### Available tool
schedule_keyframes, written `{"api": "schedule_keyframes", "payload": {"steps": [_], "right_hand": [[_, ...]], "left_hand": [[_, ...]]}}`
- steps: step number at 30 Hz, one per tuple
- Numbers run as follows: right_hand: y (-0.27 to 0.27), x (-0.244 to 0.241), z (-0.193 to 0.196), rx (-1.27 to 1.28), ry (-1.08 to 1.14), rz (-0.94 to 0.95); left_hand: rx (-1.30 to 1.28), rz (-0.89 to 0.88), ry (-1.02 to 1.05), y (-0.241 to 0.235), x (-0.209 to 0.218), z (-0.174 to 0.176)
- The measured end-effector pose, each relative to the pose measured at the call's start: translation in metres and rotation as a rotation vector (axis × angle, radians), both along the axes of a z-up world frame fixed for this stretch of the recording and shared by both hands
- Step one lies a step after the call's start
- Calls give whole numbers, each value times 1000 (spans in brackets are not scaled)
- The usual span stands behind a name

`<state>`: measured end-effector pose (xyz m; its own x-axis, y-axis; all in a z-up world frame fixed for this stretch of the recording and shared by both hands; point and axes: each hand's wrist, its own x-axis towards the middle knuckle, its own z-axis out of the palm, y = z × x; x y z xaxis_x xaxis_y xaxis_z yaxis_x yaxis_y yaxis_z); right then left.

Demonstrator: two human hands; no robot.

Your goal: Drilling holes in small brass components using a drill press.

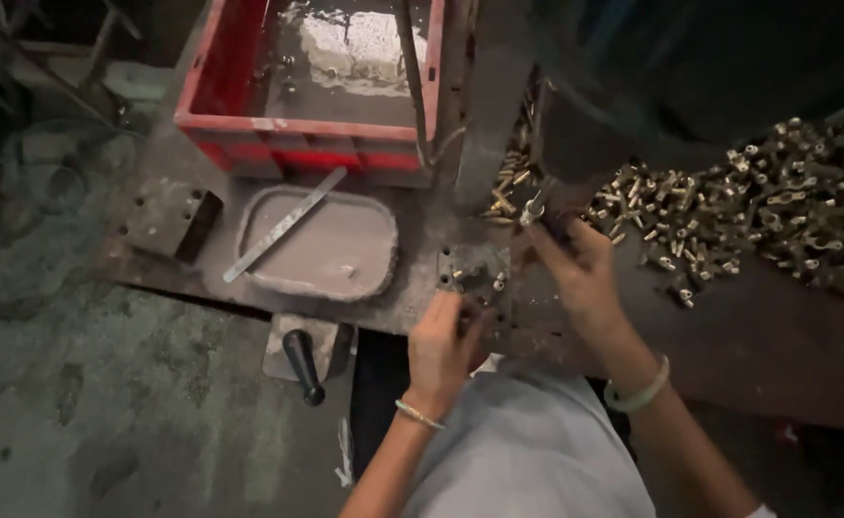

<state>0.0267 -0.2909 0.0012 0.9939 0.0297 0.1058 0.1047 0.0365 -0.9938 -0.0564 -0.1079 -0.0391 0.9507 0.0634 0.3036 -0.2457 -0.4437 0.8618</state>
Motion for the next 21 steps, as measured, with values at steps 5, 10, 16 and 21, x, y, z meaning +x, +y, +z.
{"api": "schedule_keyframes", "payload": {"steps": [5,10,16,21], "right_hand": [[10,-1,21,-12,8,-36],[12,-1,2,32,1,-32],[4,4,-11,4,-5,-39],[9,4,11,28,3,-5]], "left_hand": [[137,88,-17,9,22,36],[479,85,-211,6,42,26],[327,29,46,10,41,23],[-751,30,345,12,24,2]]}}
